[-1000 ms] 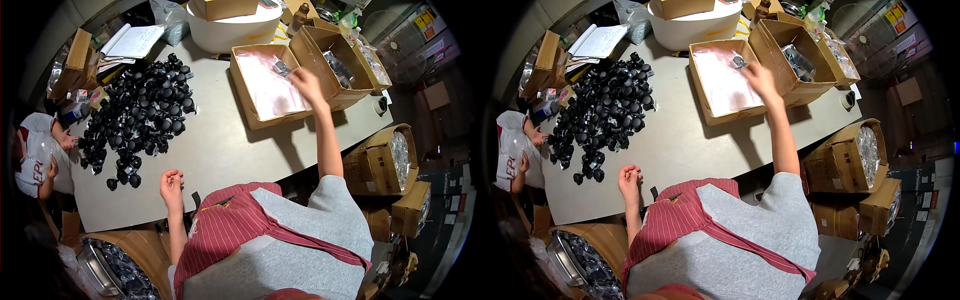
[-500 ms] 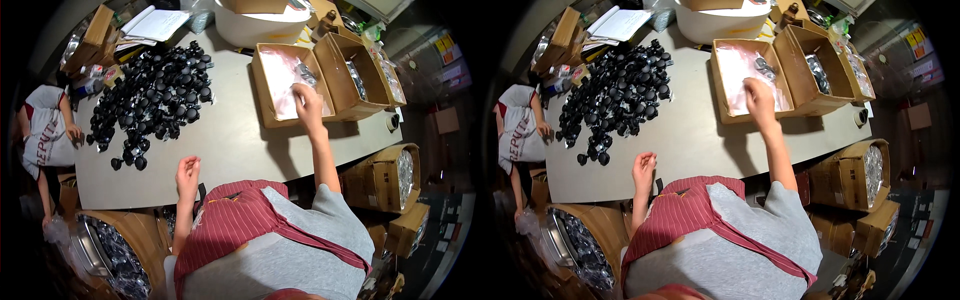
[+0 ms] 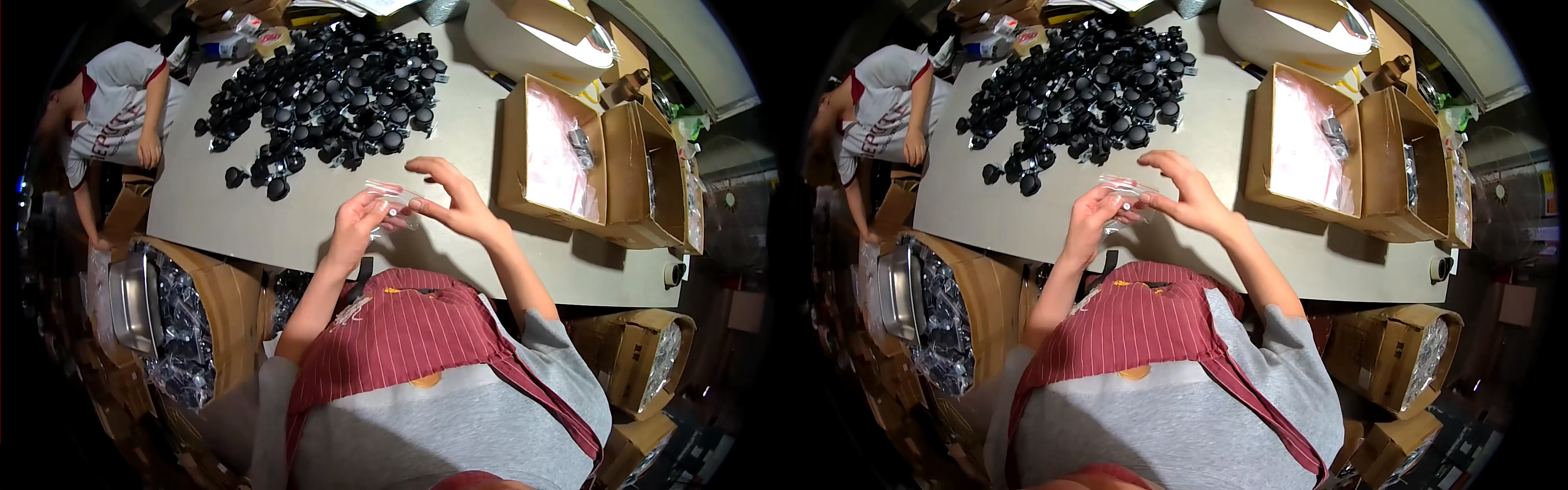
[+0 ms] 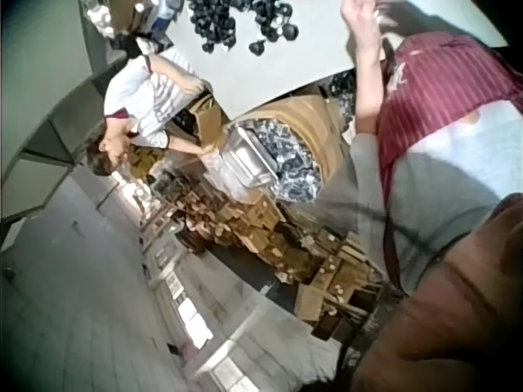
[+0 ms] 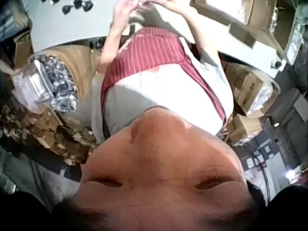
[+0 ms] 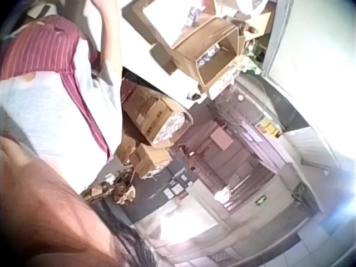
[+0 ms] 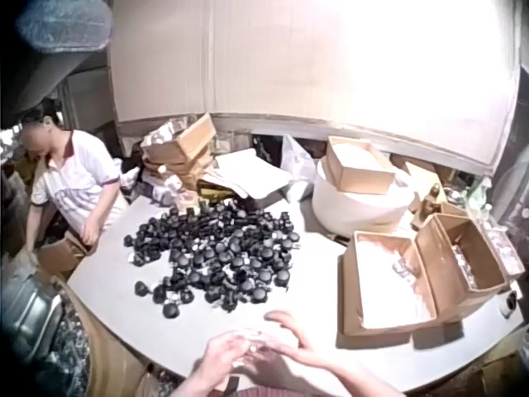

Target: Picking up small black plastic caster wheels and placing them into individual small plastic zip bags.

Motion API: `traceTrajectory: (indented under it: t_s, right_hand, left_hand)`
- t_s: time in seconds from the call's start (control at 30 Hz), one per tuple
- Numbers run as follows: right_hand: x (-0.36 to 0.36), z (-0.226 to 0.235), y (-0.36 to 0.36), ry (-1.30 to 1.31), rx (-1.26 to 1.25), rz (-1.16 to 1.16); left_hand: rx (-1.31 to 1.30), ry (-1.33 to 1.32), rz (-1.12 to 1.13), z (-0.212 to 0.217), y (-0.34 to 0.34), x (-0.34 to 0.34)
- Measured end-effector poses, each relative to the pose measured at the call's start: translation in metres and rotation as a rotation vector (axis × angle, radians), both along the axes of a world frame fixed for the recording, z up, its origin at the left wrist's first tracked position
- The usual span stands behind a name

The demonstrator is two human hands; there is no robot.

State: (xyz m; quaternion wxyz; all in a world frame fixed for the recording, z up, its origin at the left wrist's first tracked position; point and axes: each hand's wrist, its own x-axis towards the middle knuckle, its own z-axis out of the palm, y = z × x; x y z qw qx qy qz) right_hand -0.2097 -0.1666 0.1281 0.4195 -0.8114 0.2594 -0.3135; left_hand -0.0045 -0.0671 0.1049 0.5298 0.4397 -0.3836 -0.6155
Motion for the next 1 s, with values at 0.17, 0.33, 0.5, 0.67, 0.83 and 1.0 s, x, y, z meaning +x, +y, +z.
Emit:
traceTrajectory:
  t_s: [0.17,0.33,0.5,0.67,0.83,1.0]
  right_hand:
    - [0.007,-0.024,-0.016,0.000,0.800,0.226]
    - [0.004,-0.027,-0.018,0.093,0.855,0.325]
    - [0.012,-0.025,-0.004,0.189,0.905,0.419]
    - [0.023,-0.040,0.009,0.122,0.791,0.314]
    - [0.035,-0.027,0.028,-0.025,0.837,0.315]
    - [0.032,-0.017,0.029,-0.058,1.007,0.257]
  left_hand:
    - [0.054,-0.020,-0.052,-0.002,0.003,0.007]
    - [0.114,-0.238,-0.130,-0.008,0.007,0.026]
    - [-0.016,-0.918,0.063,-0.015,0.016,0.023]
    - [-0.479,-1.472,0.600,0.007,0.013,0.012]
    - [-0.043,-0.916,0.092,0.012,0.024,0.000]
    - [-0.007,-0.284,0.048,-0.011,0.028,0.001]
